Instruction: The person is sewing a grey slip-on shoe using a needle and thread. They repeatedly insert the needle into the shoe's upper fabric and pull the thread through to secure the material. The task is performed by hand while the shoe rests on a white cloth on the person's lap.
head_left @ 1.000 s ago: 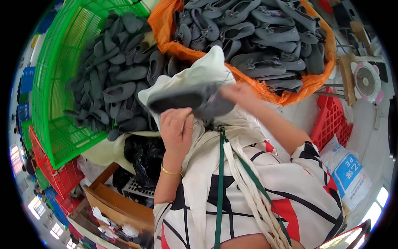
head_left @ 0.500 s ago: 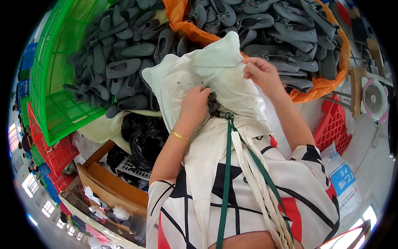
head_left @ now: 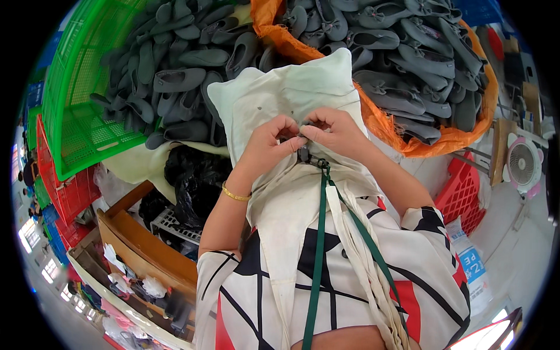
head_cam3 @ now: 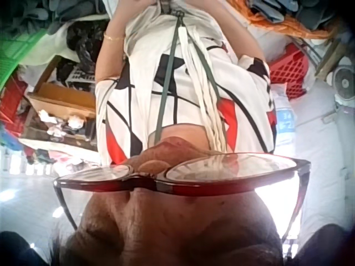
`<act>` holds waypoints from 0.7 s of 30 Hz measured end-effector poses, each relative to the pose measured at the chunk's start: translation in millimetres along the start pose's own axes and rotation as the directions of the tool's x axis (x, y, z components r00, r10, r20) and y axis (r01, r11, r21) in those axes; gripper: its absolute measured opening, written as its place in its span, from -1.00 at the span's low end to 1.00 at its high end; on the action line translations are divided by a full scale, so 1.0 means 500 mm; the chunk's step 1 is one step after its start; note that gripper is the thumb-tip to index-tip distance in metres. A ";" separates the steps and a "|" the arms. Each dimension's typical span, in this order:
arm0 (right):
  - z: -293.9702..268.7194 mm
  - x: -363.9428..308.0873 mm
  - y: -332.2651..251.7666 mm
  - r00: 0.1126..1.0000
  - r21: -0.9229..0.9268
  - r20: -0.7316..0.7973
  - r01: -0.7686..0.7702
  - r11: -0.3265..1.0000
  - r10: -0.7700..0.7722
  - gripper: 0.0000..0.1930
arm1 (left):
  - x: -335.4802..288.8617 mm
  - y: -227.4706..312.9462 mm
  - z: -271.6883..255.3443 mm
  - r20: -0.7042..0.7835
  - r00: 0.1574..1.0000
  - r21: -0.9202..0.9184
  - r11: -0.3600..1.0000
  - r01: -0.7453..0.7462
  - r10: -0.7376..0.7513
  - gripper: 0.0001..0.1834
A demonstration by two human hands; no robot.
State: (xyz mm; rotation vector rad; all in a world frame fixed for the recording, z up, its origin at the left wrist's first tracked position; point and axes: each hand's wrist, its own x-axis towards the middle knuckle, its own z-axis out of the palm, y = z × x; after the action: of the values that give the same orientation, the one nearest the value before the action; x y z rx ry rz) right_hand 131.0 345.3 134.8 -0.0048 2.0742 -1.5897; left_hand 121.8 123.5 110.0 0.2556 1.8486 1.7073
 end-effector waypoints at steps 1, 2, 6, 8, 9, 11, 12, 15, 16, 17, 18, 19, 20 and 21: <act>0.008 -0.001 -0.001 0.999 0.034 -0.023 0.028 0.999 -0.028 -0.80 | -0.008 0.010 0.004 -0.034 0.999 -0.019 0.999 -0.036 0.036 -0.75; 0.015 0.000 -0.004 0.997 0.067 -0.043 0.060 0.996 -0.057 -0.79 | -0.016 0.014 0.004 -0.073 0.995 -0.034 0.997 -0.074 0.072 -0.74; 0.035 0.001 0.009 0.988 0.250 -0.105 0.132 0.959 -0.109 -0.78 | -0.037 -0.002 0.004 -0.128 0.992 -0.133 0.991 -0.035 0.017 -0.75; 0.041 -0.001 0.014 0.963 0.130 -0.146 0.248 0.960 -0.228 -0.80 | -0.039 -0.005 0.008 -0.144 0.989 -0.139 0.989 -0.051 0.030 -0.77; 0.042 -0.002 0.015 0.944 0.068 -0.162 0.302 0.951 -0.288 -0.81 | -0.041 -0.002 0.008 -0.157 0.986 -0.061 0.995 -0.073 0.062 -0.78; 0.043 -0.012 0.004 0.964 0.034 -0.128 0.238 0.971 -0.232 -0.82 | -0.045 0.012 0.006 -0.173 0.977 0.100 0.989 -0.111 0.127 -0.79; 0.042 -0.017 -0.002 0.973 0.018 -0.112 0.206 0.978 -0.203 -0.83 | -0.047 0.016 0.005 -0.180 0.966 0.232 0.962 -0.142 0.186 -0.80; 0.038 -0.025 -0.019 0.996 -0.007 -0.061 0.062 0.998 -0.062 -0.83 | -0.054 0.021 0.004 -0.178 0.927 0.484 0.850 -0.210 0.330 -0.80; 0.034 -0.026 -0.026 0.997 -0.035 -0.049 0.051 0.998 -0.053 -0.83 | -0.056 0.020 0.004 -0.191 0.914 0.486 0.844 -0.228 0.357 -0.80; 0.027 -0.028 -0.033 0.998 -0.062 -0.039 0.041 0.997 -0.044 -0.82 | -0.058 0.019 0.005 -0.202 0.900 0.488 0.837 -0.248 0.385 -0.81; 0.020 -0.029 -0.034 0.999 -0.090 -0.028 0.032 0.995 -0.034 -0.82 | -0.062 0.021 0.003 -0.219 0.896 0.486 0.839 -0.244 0.387 -0.80; 0.013 -0.028 -0.026 0.999 -0.007 -0.046 0.028 1.000 -0.028 -0.81 | -0.066 0.026 0.000 -0.236 0.891 0.484 0.842 -0.239 0.389 -0.79; 0.006 -0.026 -0.016 0.998 0.077 -0.063 0.024 0.997 -0.020 -0.81 | -0.071 0.030 -0.003 -0.253 0.886 0.482 0.845 -0.232 0.388 -0.78; 0.001 -0.026 -0.010 0.997 0.161 -0.078 0.022 0.987 -0.010 -0.79 | -0.074 0.032 -0.005 -0.237 0.885 0.481 0.840 -0.251 0.400 -0.76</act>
State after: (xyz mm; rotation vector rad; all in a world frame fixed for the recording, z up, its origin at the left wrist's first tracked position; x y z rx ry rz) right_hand 140.8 347.2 144.6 0.0992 2.0003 -1.7901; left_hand 146.0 104.4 136.2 0.5268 2.5674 1.5961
